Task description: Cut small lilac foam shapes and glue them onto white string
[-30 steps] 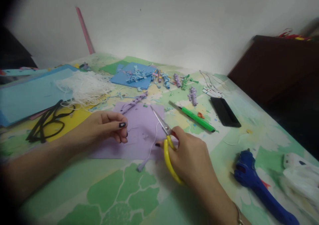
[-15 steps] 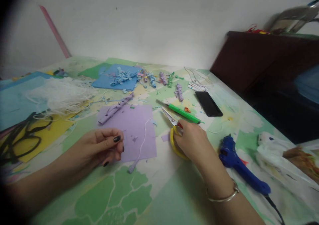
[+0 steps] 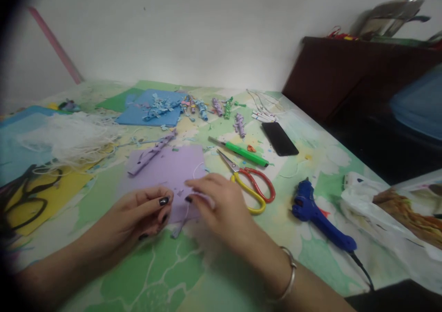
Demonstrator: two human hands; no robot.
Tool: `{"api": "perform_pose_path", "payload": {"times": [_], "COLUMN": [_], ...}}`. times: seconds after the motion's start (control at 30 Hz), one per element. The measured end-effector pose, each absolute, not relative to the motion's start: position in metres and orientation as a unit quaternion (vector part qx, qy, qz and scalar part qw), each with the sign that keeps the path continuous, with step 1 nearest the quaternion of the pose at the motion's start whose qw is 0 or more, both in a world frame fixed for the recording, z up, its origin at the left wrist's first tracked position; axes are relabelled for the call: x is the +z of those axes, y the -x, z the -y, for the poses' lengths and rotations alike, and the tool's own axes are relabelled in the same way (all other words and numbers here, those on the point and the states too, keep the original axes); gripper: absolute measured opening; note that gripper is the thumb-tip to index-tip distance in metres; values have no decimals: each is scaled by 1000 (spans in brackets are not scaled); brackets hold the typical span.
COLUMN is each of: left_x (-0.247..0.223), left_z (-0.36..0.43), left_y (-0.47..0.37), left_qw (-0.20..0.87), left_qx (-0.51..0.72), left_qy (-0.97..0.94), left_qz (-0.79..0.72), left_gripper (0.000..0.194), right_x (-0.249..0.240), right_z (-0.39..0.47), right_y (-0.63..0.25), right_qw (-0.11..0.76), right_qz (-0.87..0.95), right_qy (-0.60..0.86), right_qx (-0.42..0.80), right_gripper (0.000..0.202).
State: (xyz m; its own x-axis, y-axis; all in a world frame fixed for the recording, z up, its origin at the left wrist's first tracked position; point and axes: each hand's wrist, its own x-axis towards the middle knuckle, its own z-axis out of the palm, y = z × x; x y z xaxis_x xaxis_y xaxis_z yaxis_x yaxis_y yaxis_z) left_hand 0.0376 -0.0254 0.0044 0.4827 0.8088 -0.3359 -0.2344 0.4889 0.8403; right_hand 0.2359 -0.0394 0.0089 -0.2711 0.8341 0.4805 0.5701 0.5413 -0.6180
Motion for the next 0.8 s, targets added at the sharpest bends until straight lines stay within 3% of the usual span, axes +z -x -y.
{"api": "perform_pose_path", "payload": {"times": [0.3, 0.6, 0.8], "left_x": [-1, -2, -2], "left_z": [27, 25, 24], "left_y": [-40, -35, -34], "left_qw": [798, 794, 797], "left_qx": [304, 288, 282], "left_qy": [-365, -370, -368], "left_qz": [-371, -386, -387], "left_gripper": [12, 7, 6], "right_x": [-6, -3, 0], "right_z": [39, 42, 44], "right_y": [-221, -222, -221], "right_qw": [469, 462, 454], "right_qz": [655, 649, 690], "right_qy": [402, 405, 417], "right_qx": [436, 449, 380], "right_gripper": [19, 22, 22]}}
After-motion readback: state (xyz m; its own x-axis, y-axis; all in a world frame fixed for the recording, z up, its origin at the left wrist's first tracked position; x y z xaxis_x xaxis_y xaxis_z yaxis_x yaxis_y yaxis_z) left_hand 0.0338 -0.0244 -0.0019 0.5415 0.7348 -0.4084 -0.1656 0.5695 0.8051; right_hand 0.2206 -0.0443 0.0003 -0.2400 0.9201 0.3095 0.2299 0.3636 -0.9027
